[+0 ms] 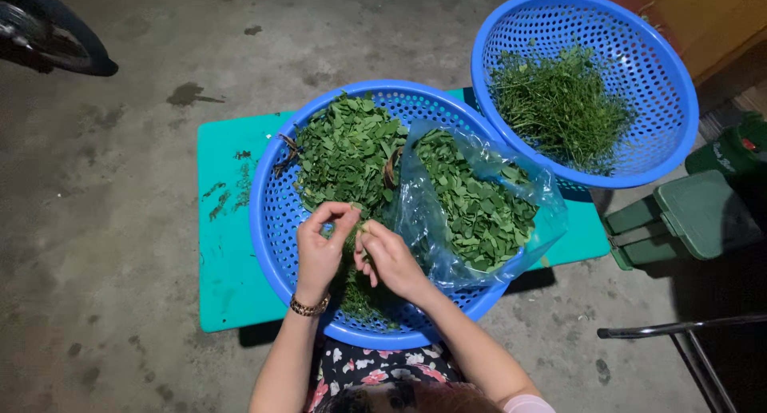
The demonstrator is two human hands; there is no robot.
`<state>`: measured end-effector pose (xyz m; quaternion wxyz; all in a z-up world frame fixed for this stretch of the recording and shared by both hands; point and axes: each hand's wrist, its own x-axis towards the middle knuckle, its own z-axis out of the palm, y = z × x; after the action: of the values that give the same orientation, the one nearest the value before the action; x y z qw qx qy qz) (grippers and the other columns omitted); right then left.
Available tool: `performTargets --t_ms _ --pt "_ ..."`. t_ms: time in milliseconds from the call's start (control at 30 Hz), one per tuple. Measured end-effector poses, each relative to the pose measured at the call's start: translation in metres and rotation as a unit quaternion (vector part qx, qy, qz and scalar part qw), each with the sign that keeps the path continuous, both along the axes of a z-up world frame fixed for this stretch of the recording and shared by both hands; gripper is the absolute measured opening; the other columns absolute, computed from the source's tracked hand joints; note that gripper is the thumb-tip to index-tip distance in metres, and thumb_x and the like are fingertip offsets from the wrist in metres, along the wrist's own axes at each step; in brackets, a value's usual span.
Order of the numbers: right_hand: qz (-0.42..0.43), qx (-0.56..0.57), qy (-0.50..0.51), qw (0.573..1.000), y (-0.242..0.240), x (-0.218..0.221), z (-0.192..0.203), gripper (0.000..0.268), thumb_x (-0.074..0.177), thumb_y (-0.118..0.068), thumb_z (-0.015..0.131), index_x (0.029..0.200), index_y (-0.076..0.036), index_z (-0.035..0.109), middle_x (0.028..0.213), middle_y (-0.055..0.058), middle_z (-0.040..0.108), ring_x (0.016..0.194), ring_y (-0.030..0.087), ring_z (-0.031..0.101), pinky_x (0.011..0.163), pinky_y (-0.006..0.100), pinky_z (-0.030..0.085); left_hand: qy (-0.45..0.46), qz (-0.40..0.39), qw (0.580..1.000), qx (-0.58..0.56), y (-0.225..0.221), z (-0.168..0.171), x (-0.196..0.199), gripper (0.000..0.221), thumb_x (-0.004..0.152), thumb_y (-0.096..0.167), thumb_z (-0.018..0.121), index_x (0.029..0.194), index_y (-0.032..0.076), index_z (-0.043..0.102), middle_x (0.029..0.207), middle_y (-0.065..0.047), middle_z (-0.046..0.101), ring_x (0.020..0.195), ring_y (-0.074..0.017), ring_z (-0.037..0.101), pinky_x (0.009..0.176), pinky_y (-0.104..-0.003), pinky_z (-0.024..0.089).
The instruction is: The person sorts leafy green vegetables by hand, picking leaves from stems and placing them into a plastic bag inside a blue basket. The person repeatedly handles bunches of greens, separating leaves and stems, and transfers the leaves into the bag.
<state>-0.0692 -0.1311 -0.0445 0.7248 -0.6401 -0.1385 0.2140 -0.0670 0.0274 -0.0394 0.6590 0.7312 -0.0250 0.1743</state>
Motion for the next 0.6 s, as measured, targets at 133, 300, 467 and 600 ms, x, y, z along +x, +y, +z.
performTargets --t_ms 133,300,467,600 --pt "0.032 -0.044 -0.032 0.998 -0.004 0.000 0.000 0.024 0.103 -0.020 0.034 0.088 -0.006 0.048 0.065 0.005 0.058 0.051 0.011 0.051 0.043 0.026 0.042 -0.017 0.048 0.999 -0.020 0.007 -0.003 0.010 0.008 0.096 0.009 0.073 0.096 0.001 0.071 0.089 0.002 0.069 0.082 -0.0061 0.058 0.075 -0.023 0.048" --pt "0.061 -0.013 0.003 0.998 -0.014 -0.008 -0.008 0.023 0.103 -0.019 0.033 0.087 -0.008 0.045 0.062 0.005 0.056 0.049 0.011 0.048 0.044 0.026 0.039 0.003 0.075 0.994 -0.082 0.012 -0.012 0.018 0.008 0.097 0.009 0.073 0.097 0.002 0.070 0.089 0.002 0.066 0.082 -0.0065 0.055 0.074 -0.023 0.046" --pt "0.085 -0.019 0.052 0.995 -0.042 -0.029 -0.008 0.024 0.101 -0.019 0.034 0.084 -0.008 0.047 0.063 0.006 0.058 0.047 0.010 0.047 0.043 0.026 0.037 -0.044 0.230 0.968 -0.084 0.051 0.002 0.028 0.010 0.104 0.014 0.068 0.101 0.005 0.070 0.091 0.003 0.064 0.079 -0.0051 0.054 0.070 -0.022 0.042" --pt "-0.072 -0.053 0.000 0.996 -0.095 -0.015 0.011 0.028 0.101 -0.023 0.042 0.083 -0.006 0.056 0.067 0.002 0.058 0.051 0.008 0.050 0.045 0.024 0.039 -0.021 0.165 0.982 -0.085 0.085 0.006 0.024 0.010 0.103 0.014 0.070 0.105 0.004 0.071 0.091 0.005 0.065 0.077 -0.0031 0.050 0.066 -0.021 0.039"
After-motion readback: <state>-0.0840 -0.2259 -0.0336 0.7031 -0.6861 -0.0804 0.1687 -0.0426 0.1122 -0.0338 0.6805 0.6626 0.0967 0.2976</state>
